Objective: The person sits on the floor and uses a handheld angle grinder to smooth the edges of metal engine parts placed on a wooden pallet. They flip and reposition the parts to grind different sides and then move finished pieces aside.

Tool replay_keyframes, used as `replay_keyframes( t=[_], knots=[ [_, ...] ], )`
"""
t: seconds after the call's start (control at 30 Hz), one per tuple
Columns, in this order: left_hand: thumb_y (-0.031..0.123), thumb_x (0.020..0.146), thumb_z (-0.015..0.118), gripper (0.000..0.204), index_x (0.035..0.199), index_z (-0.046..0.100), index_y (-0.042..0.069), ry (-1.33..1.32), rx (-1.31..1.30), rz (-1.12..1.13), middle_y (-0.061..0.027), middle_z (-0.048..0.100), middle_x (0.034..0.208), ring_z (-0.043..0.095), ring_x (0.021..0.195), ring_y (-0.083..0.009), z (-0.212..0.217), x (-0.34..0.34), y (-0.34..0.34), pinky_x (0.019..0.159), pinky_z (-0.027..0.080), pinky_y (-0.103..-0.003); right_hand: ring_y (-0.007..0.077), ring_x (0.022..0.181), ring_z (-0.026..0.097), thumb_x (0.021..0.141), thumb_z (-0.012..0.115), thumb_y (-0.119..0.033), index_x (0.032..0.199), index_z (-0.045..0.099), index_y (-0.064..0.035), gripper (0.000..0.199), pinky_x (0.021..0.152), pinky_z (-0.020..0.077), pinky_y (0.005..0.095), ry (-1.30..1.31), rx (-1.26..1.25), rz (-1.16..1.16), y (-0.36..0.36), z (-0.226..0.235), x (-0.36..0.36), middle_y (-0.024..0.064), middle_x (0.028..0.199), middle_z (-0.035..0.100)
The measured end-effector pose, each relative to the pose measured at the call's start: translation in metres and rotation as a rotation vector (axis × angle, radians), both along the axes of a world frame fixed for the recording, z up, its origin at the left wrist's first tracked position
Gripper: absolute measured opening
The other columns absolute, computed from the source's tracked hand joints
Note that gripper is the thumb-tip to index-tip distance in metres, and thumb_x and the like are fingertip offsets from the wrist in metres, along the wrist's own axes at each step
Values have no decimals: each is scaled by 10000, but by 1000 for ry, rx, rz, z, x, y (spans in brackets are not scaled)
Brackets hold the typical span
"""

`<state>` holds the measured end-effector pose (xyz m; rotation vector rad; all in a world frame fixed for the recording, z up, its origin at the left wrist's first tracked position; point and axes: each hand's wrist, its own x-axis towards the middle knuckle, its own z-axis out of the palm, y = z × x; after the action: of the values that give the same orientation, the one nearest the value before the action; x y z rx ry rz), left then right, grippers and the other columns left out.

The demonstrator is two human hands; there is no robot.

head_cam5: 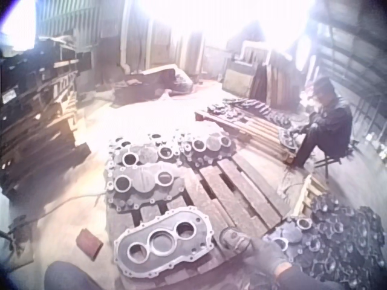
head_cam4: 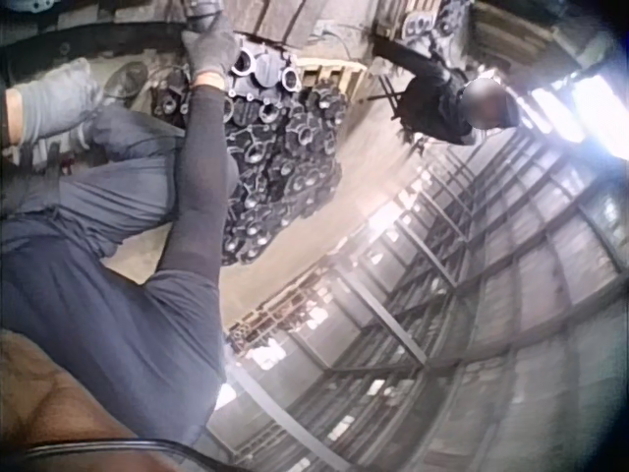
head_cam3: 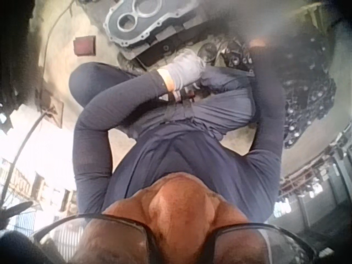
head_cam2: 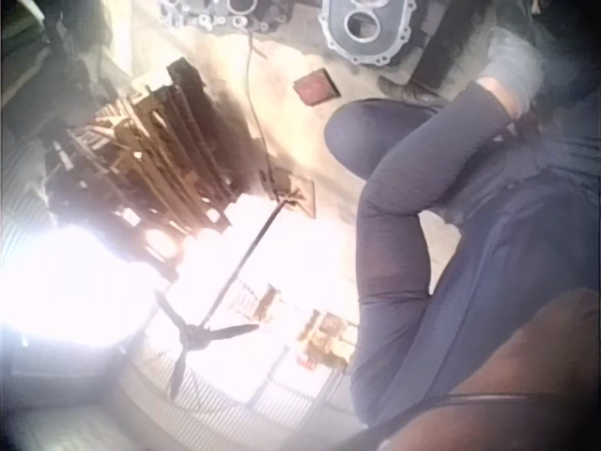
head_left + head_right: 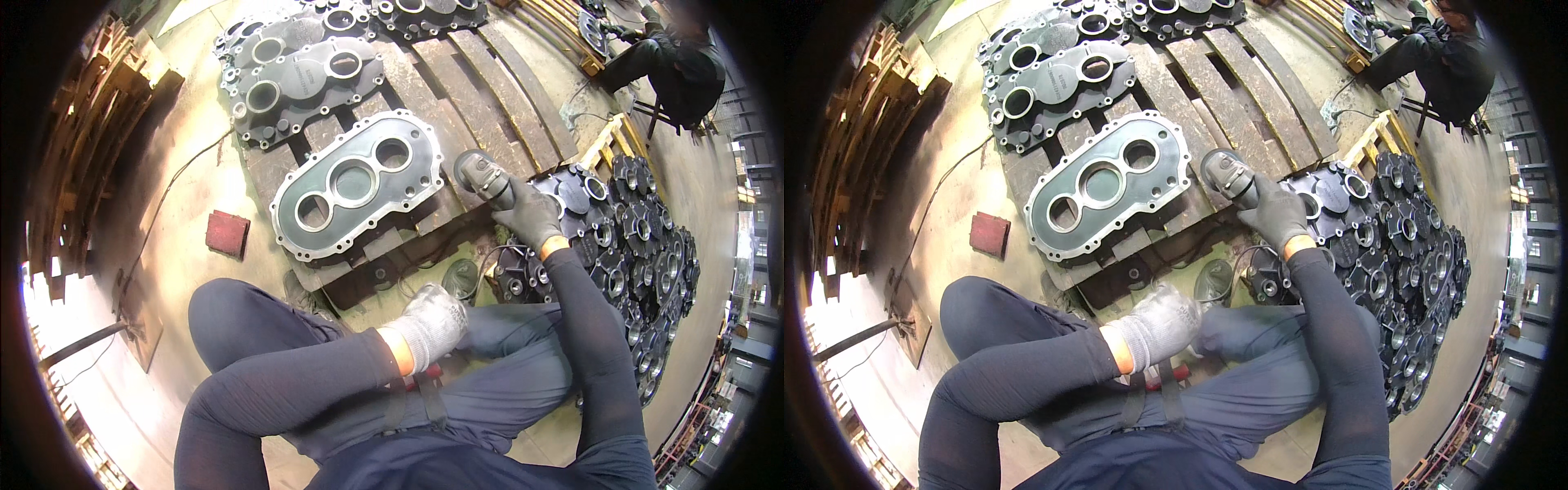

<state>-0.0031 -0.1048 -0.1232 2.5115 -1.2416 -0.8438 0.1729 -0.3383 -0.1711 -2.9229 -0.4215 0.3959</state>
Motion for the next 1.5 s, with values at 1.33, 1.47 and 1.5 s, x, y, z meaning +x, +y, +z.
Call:
replay_keyframes(
  t=[1.33,1.47,1.5],
  knots=[
    [181,965,667,181,1003,820,92,-54,21,16,-80,805,973,808,894,-262,15,4,13,764,587,-439,294,690,788,918,869,-287,1122,736,93,452,613,675,401,901,890,-612,26,10,-8,193,921,772],
    [196,969,671,189,1013,826,96,-13,65,36,-82,805,970,808,896,-265,20,6,12,776,587,-439,276,678,783,907,873,-300,1114,748,75,446,603,659,388,868,816,-564,28,18,-8,181,900,773],
    [195,967,672,187,1010,826,98,-41,41,40,-81,805,962,809,892,-265,20,6,12,774,587,-439,267,671,781,904,873,-310,1117,752,63,446,597,649,380,831,804,-568,27,15,-9,175,892,774]
  ],
)
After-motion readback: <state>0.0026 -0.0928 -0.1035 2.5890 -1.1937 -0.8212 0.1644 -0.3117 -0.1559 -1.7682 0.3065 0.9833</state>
